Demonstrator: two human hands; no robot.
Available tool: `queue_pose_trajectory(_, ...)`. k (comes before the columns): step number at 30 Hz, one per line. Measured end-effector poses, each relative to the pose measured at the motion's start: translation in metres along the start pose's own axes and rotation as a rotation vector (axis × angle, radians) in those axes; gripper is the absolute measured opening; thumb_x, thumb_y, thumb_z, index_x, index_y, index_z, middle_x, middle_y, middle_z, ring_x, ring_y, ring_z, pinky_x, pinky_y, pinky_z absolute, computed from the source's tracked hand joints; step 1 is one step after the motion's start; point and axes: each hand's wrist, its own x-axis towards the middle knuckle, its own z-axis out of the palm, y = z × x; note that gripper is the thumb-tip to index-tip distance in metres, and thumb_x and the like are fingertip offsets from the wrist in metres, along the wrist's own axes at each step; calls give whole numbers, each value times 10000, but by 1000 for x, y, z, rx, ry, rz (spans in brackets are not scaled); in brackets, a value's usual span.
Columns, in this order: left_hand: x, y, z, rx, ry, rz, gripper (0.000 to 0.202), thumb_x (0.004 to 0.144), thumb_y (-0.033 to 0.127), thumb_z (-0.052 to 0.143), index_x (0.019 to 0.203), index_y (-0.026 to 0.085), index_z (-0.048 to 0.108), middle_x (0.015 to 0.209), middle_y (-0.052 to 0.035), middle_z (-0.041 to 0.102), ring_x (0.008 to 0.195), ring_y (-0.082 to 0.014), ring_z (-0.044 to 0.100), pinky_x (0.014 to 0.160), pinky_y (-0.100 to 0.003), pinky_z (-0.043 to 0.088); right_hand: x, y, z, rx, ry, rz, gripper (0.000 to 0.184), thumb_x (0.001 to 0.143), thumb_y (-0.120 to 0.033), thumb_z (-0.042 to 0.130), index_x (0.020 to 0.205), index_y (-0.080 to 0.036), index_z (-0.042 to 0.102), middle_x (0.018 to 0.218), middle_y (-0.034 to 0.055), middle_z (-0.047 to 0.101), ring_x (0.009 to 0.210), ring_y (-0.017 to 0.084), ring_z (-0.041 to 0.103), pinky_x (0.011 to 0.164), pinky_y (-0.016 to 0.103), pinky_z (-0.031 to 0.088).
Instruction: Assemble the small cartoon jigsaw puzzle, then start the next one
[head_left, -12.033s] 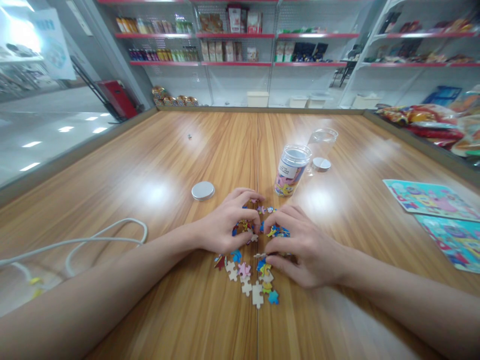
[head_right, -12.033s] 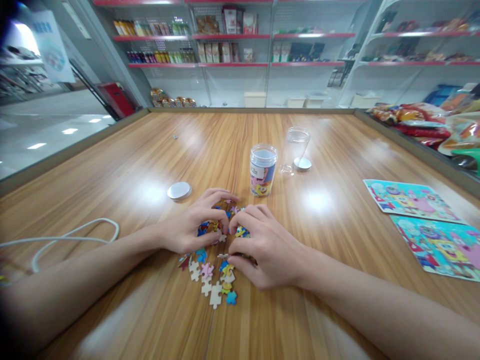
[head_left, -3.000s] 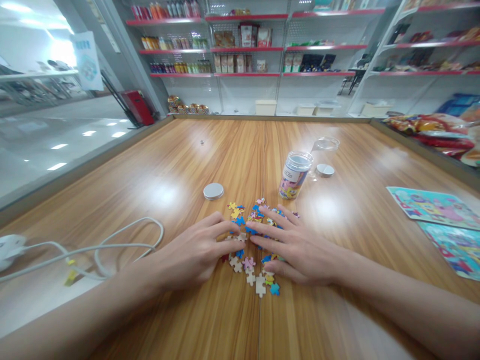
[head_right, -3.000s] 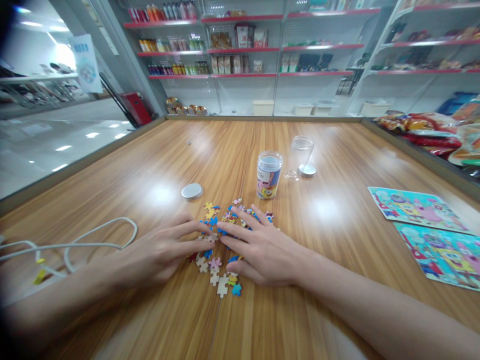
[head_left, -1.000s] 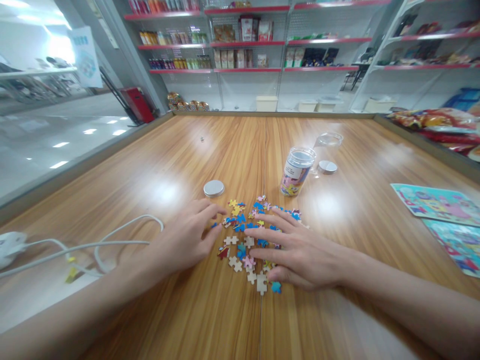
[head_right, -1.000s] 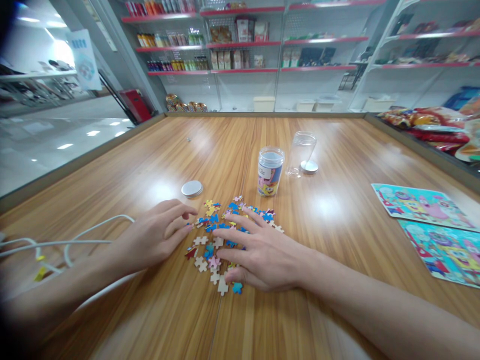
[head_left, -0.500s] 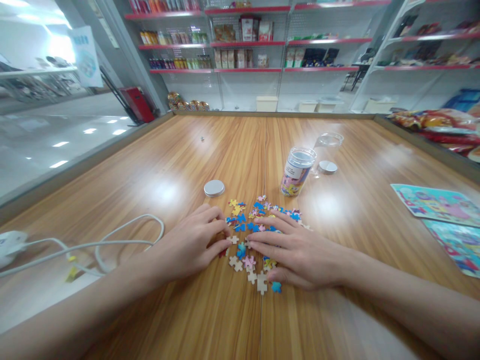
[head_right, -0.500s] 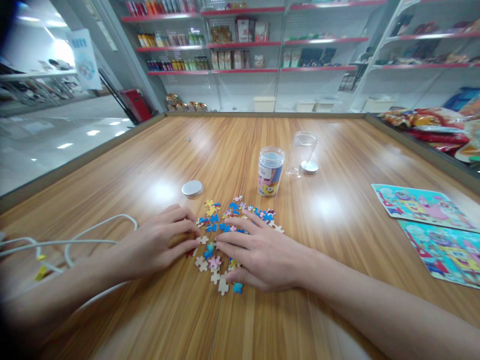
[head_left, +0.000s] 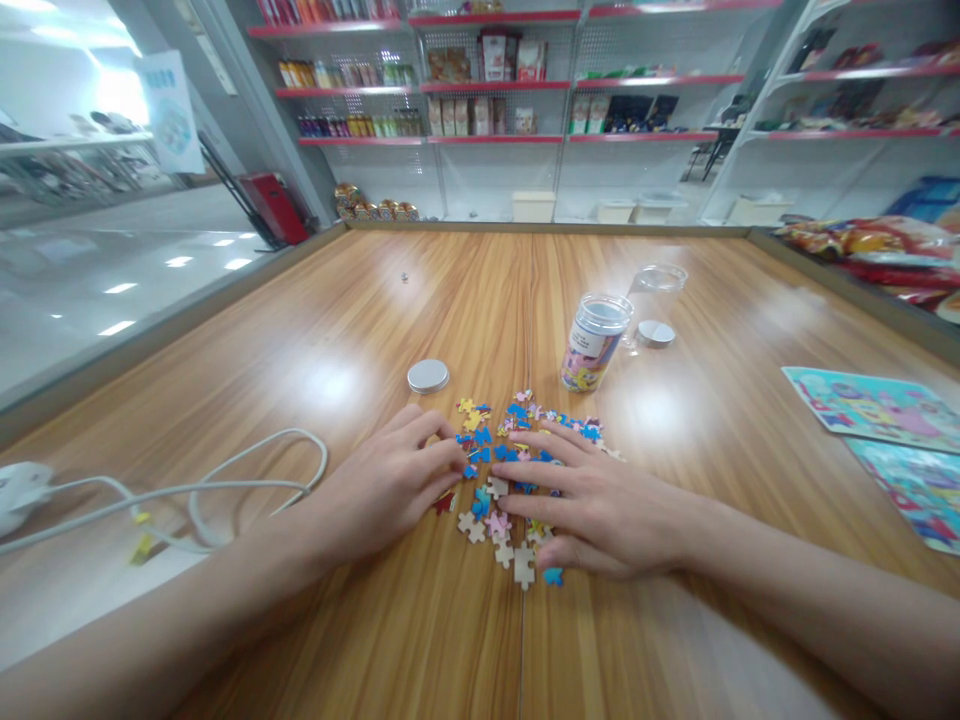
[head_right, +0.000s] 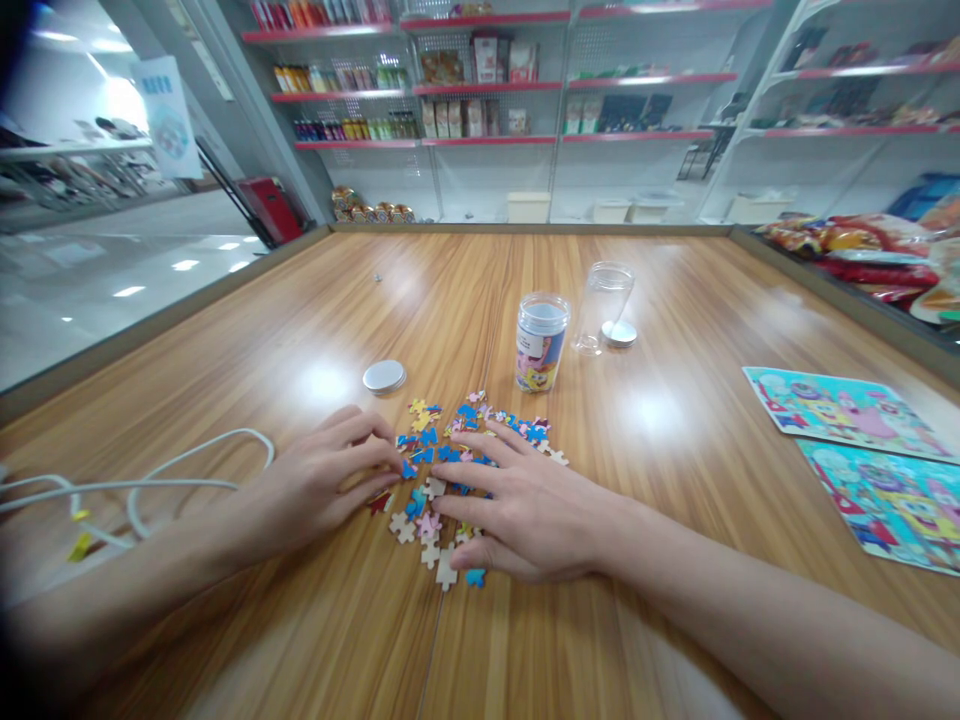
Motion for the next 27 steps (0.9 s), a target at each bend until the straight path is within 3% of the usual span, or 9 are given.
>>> queue_pose_trajectory(3, 0, 1, -3, 6, -20, 20, 133, 970, 218, 543, 996, 207, 673, 1080, -76, 601, 1011, -224, 530, 878, -388, 464, 0, 0, 0, -5, 6, -1, 464, 1013, -529, 453, 1324, -222, 610, 1536, 70, 481, 1478, 304, 310, 1233, 547, 204)
queue_pose_trajectory(11, 1, -18, 10, 70, 114, 5, 256, 969, 236, 573, 1211, 202, 650, 1155, -74, 678, 1085, -243, 566, 958, -420, 475, -2, 2, 4, 11, 37, -6, 515, 1011, -513, 481, 1406, -188, 539, 1445, 88, 578, 1477, 308, 322, 1225, 561, 212)
queue_pose_trajectory(16, 2, -25, 18, 32, 168, -34, 220, 981, 282, 586, 1171, 219, 677, 1125, -62, 688, 1054, -225, 571, 942, -403, 485, -4, 3, 7, 32, 44, 12, 557, 1015, -519, 469, 1442, -162, 494, 1411, 83, 613, 1501, 317, 274, 1228, 567, 206)
queue_pose_trajectory(22, 2, -26, 19, 10, 207, -47, 211, 963, 295, 615, 1154, 227, 672, 1105, -53, 688, 1049, -224, 578, 922, -389, 487, -2, 4, 5, -8, 1, 62, 545, 1016, -532, 444, 1413, -174, 547, 1570, 82, 441, 1513, 347, 226, 1234, 584, 194)
queue_pose_trajectory(27, 3, -24, 18, 2, 219, -51, 223, 949, 280, 627, 1161, 214, 655, 1103, -58, 685, 1051, -226, 584, 925, -389, 487, -1, 3, 4, -37, -8, 52, 595, 1018, -549, 426, 1506, -208, 443, 1630, 64, 341, 1531, 332, 189, 1242, 575, 172)
